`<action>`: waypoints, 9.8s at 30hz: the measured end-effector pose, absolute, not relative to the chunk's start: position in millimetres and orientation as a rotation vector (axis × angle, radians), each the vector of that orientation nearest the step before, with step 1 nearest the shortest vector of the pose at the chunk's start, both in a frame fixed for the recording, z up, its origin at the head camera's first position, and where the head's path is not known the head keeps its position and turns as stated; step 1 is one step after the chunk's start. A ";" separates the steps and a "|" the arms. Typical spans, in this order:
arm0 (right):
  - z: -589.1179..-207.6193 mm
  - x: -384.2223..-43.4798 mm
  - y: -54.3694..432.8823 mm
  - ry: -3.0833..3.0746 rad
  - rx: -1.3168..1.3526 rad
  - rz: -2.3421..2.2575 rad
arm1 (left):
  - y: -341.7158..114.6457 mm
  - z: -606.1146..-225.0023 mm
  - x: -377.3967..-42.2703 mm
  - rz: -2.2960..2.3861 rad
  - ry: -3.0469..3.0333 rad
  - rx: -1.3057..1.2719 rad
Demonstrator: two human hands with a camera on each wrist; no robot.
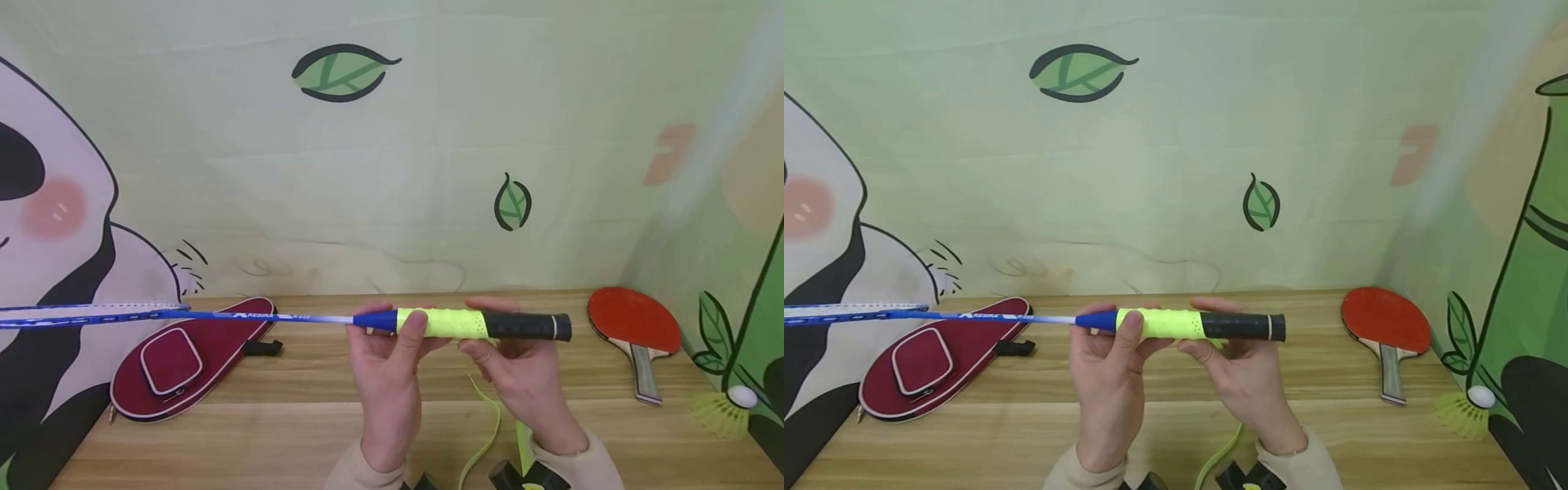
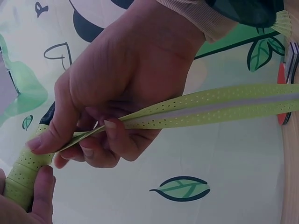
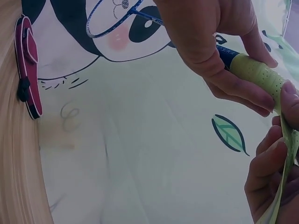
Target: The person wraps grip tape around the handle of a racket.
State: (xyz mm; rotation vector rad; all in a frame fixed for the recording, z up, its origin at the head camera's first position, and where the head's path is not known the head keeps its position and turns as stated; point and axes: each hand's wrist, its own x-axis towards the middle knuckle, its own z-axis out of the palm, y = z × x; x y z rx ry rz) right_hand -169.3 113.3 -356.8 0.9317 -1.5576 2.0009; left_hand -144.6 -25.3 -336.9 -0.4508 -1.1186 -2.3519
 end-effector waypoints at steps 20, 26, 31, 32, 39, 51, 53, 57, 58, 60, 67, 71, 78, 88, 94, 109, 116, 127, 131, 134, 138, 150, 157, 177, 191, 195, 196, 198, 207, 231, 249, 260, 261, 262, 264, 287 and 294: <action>-355.8 -161.2 108.6 -1.631 0.825 2.000 | -25.6 -336.3 -145.0 -2.362 -0.976 -0.779; -356.7 -162.4 109.4 -1.598 0.856 1.965 | -25.8 -334.3 -142.1 -2.388 -1.009 -0.672; -358.0 -166.7 109.2 -1.524 0.943 1.917 | -25.9 -333.0 -141.1 -2.384 -1.033 -0.622; -357.8 -167.5 109.2 -1.520 0.954 1.910 | -25.9 -332.8 -140.9 -2.385 -1.036 -0.614; -355.8 -169.1 109.6 -1.507 1.012 1.915 | -26.0 -332.6 -140.8 -2.386 -1.047 -0.576; -354.7 -167.9 107.4 -1.478 0.977 1.912 | -28.1 -334.0 -142.7 -2.369 -1.076 -0.471; -354.0 -168.1 108.1 -1.452 0.996 1.942 | -28.2 -333.8 -142.8 -2.374 -1.081 -0.462; -354.7 -168.1 109.2 -1.429 1.008 1.959 | -27.8 -333.3 -142.7 -2.388 -1.097 -0.436; -355.0 -167.9 109.5 -1.426 1.009 1.963 | -27.4 -333.2 -142.7 -2.392 -1.099 -0.426; -355.4 -167.5 109.9 -1.423 1.010 1.966 | -26.5 -333.3 -142.7 -2.400 -1.104 -0.405; -354.3 -166.6 113.3 -1.425 0.987 1.975 | -20.5 -335.0 -141.7 -2.411 -1.016 -0.618; -352.3 -167.3 114.4 -1.441 0.968 1.980 | -18.6 -336.1 -142.2 -2.423 -0.939 -0.849; -351.1 -165.2 112.8 -1.507 0.964 2.032 | -20.2 -335.7 -141.3 -2.389 -0.965 -0.794; -350.7 -163.2 112.3 -1.645 0.917 2.036 | -21.2 -334.2 -139.9 -2.360 -1.020 -0.712; -352.0 -162.4 111.6 -1.652 1.013 2.035 | -23.3 -334.2 -141.0 -2.346 -1.020 -0.710; -353.4 -167.2 112.0 -1.465 1.011 2.020 | -23.0 -335.0 -140.3 -2.396 -1.002 -0.661; -353.2 -164.7 113.6 -1.429 0.995 2.039 | -19.0 -336.9 -139.3 -2.414 -1.019 -0.595; -351.5 -162.7 111.1 -1.394 1.001 2.102 | -16.2 -340.0 -143.7 -2.303 -0.971 -0.892; -351.5 -159.3 111.6 -1.583 0.867 2.131 | -20.0 -338.5 -145.5 -2.269 -0.968 -0.892; -351.0 -157.0 110.6 -1.698 0.765 2.224 | -23.4 -337.6 -148.0 -2.235 -0.968 -0.867; -349.3 -154.7 107.2 -1.713 0.644 2.410 | -26.3 -338.5 -150.8 -2.198 -0.978 -0.856; -339.7 -140.7 107.9 -1.777 0.648 2.448 | -29.3 -339.7 -152.7 -2.180 -0.969 -0.830; -333.8 -134.1 105.6 -1.851 0.542 2.308 | -28.3 -336.9 -148.6 -2.164 -0.971 -0.826; -346.0 -151.1 102.2 -1.681 0.746 2.288 | -22.2 -336.8 -140.8 -2.288 -1.021 -0.659; -349.9 -150.2 100.0 -1.471 0.871 2.277 | -25.4 -336.6 -142.0 -2.365 -1.109 -0.514; -349.7 -149.5 99.1 -1.502 0.813 2.287 | -27.2 -336.5 -144.4 -2.393 -1.067 -0.634; -349.6 -149.2 98.9 -1.513 0.791 2.290 | -27.2 -336.2 -145.2 -2.406 -1.032 -0.700; -349.2 -148.7 98.6 -1.533 0.751 2.295 | -26.9 -335.7 -146.3 -2.430 -0.963 -0.832; -346.6 -148.6 105.2 -1.744 0.756 2.176 | -27.6 -336.8 -148.4 -2.300 -1.009 -0.961; -357.5 -158.4 109.3 -1.649 0.844 1.952 | -29.1 -335.4 -142.7 -2.343 -1.116 -0.684; -355.4 -160.6 110.4 -1.510 0.937 2.070 | -27.8 -335.0 -144.1 -2.408 -1.145 -0.496; -353.3 -159.4 108.4 -1.446 0.949 2.066 | -22.1 -336.9 -146.8 -2.400 -0.966 -0.937; -353.5 -159.2 108.5 -1.451 0.945 2.063 | -22.1 -337.1 -146.8 -2.397 -0.960 -0.954; -353.4 -159.1 108.5 -1.462 0.940 2.058 | -22.3 -337.4 -146.6 -2.392 -0.960 -0.957; -352.9 -158.9 108.9 -1.493 0.930 2.041 | -22.6 -338.0 -146.3 -2.379 -0.979 -0.941; -353.3 -161.4 108.0 -1.639 0.863 1.901 | -22.9 -336.8 -141.6 -2.377 -1.059 -0.606; -352.9 -158.9 106.3 -1.678 0.966 1.868 | -26.4 -334.5 -141.8 -2.354 -1.080 -0.526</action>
